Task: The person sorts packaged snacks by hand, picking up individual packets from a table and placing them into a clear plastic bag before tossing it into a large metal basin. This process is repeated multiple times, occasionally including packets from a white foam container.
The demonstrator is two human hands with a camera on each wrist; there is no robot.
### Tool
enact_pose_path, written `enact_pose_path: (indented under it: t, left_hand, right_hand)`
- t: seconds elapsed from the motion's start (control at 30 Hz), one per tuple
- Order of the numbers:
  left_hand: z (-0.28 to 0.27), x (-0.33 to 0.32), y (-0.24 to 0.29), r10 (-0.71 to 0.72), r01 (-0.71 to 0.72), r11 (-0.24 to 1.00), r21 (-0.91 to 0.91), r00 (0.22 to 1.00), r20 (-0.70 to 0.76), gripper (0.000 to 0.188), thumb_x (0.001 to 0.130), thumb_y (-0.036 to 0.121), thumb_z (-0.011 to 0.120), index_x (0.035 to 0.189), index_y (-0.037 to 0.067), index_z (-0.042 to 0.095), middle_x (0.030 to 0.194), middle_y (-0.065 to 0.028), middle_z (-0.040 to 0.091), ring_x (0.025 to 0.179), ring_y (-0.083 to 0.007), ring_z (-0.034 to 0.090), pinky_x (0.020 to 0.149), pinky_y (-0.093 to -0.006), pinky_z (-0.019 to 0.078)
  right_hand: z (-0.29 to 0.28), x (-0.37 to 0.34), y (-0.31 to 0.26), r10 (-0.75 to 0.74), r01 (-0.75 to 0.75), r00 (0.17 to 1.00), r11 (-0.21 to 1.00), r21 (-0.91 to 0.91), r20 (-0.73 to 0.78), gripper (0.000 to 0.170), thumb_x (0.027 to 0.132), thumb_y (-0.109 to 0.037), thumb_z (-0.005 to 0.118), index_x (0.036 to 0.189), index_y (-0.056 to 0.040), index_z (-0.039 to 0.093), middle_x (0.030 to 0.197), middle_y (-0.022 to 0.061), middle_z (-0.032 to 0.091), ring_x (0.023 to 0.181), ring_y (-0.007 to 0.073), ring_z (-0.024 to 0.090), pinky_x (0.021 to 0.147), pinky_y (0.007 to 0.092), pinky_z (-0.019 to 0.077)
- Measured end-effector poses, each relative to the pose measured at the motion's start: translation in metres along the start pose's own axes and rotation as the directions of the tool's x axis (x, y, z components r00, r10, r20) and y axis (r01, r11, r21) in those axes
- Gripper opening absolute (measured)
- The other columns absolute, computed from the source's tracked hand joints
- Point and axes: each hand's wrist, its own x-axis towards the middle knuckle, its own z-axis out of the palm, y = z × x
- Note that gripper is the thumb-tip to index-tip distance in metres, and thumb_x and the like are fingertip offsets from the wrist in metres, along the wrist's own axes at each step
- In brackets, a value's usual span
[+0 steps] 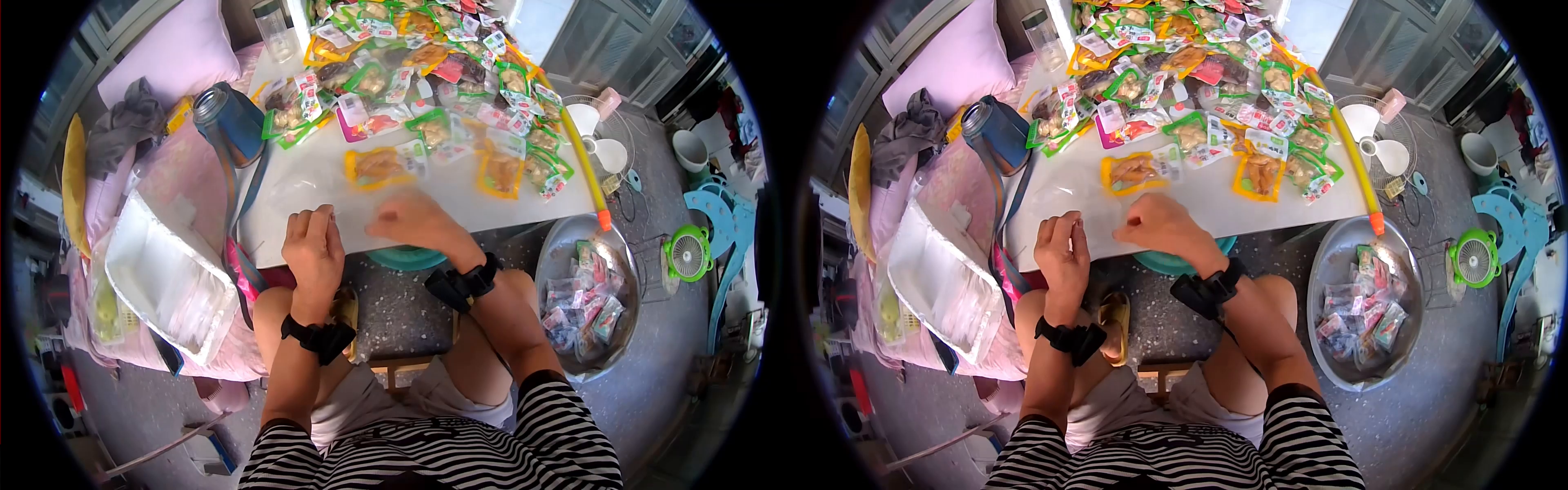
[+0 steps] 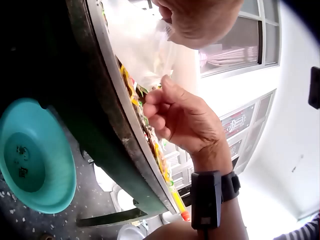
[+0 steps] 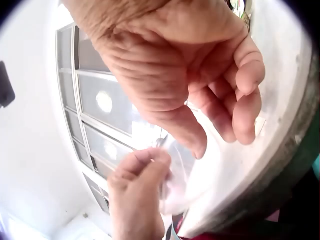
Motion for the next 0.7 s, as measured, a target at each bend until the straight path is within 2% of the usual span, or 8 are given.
enact_pose_path:
  t: [0.07, 0.1, 0.17, 0.27, 0.37, 0.53, 0.67, 0.7]
  left_hand:
    - [0.004, -0.002, -0.006, -0.011, 0.009, 0.999, 0.032, 0.999, 0.050, 0.015, 0.076, -0.004, 0.063, 0.090, 0.002, 0.063, 0.075, -0.0131, 0.060, 0.072, -0.0332, 0.058, 0.063, -0.0421, 0.0481]
    - [0.006, -0.005, -0.009, -0.047, 0.046, 0.999, 0.015, 0.995, 0.088, 0.013, 0.076, -0.003, 0.064, 0.088, 0.002, 0.063, 0.075, -0.0133, 0.060, 0.072, -0.0336, 0.058, 0.063, -0.0424, 0.0481]
    - [0.010, -0.010, -0.013, -0.115, 0.120, 0.993, -0.018, 0.980, 0.165, 0.010, 0.076, -0.001, 0.065, 0.086, 0.002, 0.063, 0.075, -0.0138, 0.061, 0.073, -0.0343, 0.059, 0.064, -0.0428, 0.0480]
    - [0.014, -0.012, -0.012, -0.140, 0.145, 0.989, -0.019, 0.975, 0.170, 0.005, 0.077, 0.003, 0.066, 0.082, 0.003, 0.064, 0.074, -0.0137, 0.061, 0.073, -0.0347, 0.059, 0.063, -0.0437, 0.0477]
    - [0.011, -0.009, -0.015, -0.129, 0.125, 0.991, 0.041, 0.983, 0.131, 0.003, 0.077, 0.004, 0.066, 0.079, 0.004, 0.064, 0.073, -0.0135, 0.060, 0.072, -0.0347, 0.059, 0.062, -0.0439, 0.0475]
    - [0.009, -0.006, -0.015, -0.150, 0.146, 0.988, 0.046, 0.985, 0.085, 0.002, 0.077, 0.004, 0.067, 0.079, 0.003, 0.065, 0.072, -0.0132, 0.061, 0.068, -0.0336, 0.060, 0.060, -0.0421, 0.0473]
    - [0.008, -0.005, -0.018, -0.153, 0.152, 0.988, 0.019, 0.986, 0.061, 0.004, 0.078, 0.003, 0.067, 0.082, 0.001, 0.067, 0.074, -0.0140, 0.064, 0.064, -0.0318, 0.061, 0.059, -0.0382, 0.0472]
    - [0.009, -0.005, -0.018, -0.161, 0.161, 0.987, 0.012, 0.985, 0.058, 0.004, 0.078, 0.003, 0.067, 0.082, 0.001, 0.067, 0.075, -0.0141, 0.064, 0.064, -0.0318, 0.062, 0.059, -0.0379, 0.0473]
  right_hand:
    - [-0.022, 0.012, 0.003, 0.078, -0.071, 0.994, 0.992, 0.104, -0.071, 0.018, 0.082, -0.017, 0.061, 0.081, 0.0006, 0.062, 0.076, 0.0203, 0.060, 0.074, 0.0365, 0.060, 0.067, 0.0427, 0.0471]
    - [-0.022, 0.018, 0.009, 0.006, -0.007, 0.979, 1.000, -0.004, -0.206, 0.019, 0.083, -0.019, 0.062, 0.087, -0.0006, 0.063, 0.083, 0.0187, 0.062, 0.080, 0.0356, 0.060, 0.071, 0.0436, 0.0474]
    - [-0.012, 0.028, 0.031, -0.177, 0.077, 0.882, 0.968, -0.238, -0.437, 0.025, 0.085, -0.023, 0.062, 0.099, -0.0029, 0.064, 0.095, 0.0155, 0.065, 0.093, 0.0337, 0.061, 0.079, 0.0456, 0.0481]
    - [0.022, 0.033, 0.067, -0.333, 0.062, 0.891, 0.762, -0.645, -0.309, 0.041, 0.087, -0.024, 0.062, 0.122, -0.0051, 0.054, 0.117, 0.0122, 0.059, 0.109, 0.0333, 0.055, 0.089, 0.0523, 0.0426]
    - [0.016, 0.011, 0.034, -0.300, 0.109, 0.921, 0.812, -0.574, -0.249, 0.046, 0.086, -0.025, 0.063, 0.126, -0.0061, 0.050, 0.122, 0.0109, 0.055, 0.114, 0.0337, 0.051, 0.092, 0.0591, 0.0367]
    - [0.000, -0.009, 0.045, -0.165, 0.077, 0.974, 0.886, -0.457, -0.156, 0.048, 0.082, -0.030, 0.069, 0.120, -0.0049, 0.055, 0.111, 0.0120, 0.057, 0.104, 0.0329, 0.054, 0.085, 0.0491, 0.0452]
    - [-0.013, -0.022, 0.050, -0.228, 0.015, 0.911, 0.852, -0.524, -0.344, 0.051, 0.076, -0.031, 0.074, 0.116, -0.0053, 0.058, 0.106, 0.0134, 0.058, 0.097, 0.0321, 0.056, 0.079, 0.0424, 0.0490]
    - [-0.014, -0.024, 0.051, -0.190, -0.008, 0.923, 0.859, -0.512, -0.335, 0.053, 0.075, -0.031, 0.076, 0.118, -0.0056, 0.057, 0.106, 0.0136, 0.058, 0.097, 0.0325, 0.056, 0.080, 0.0427, 0.0488]
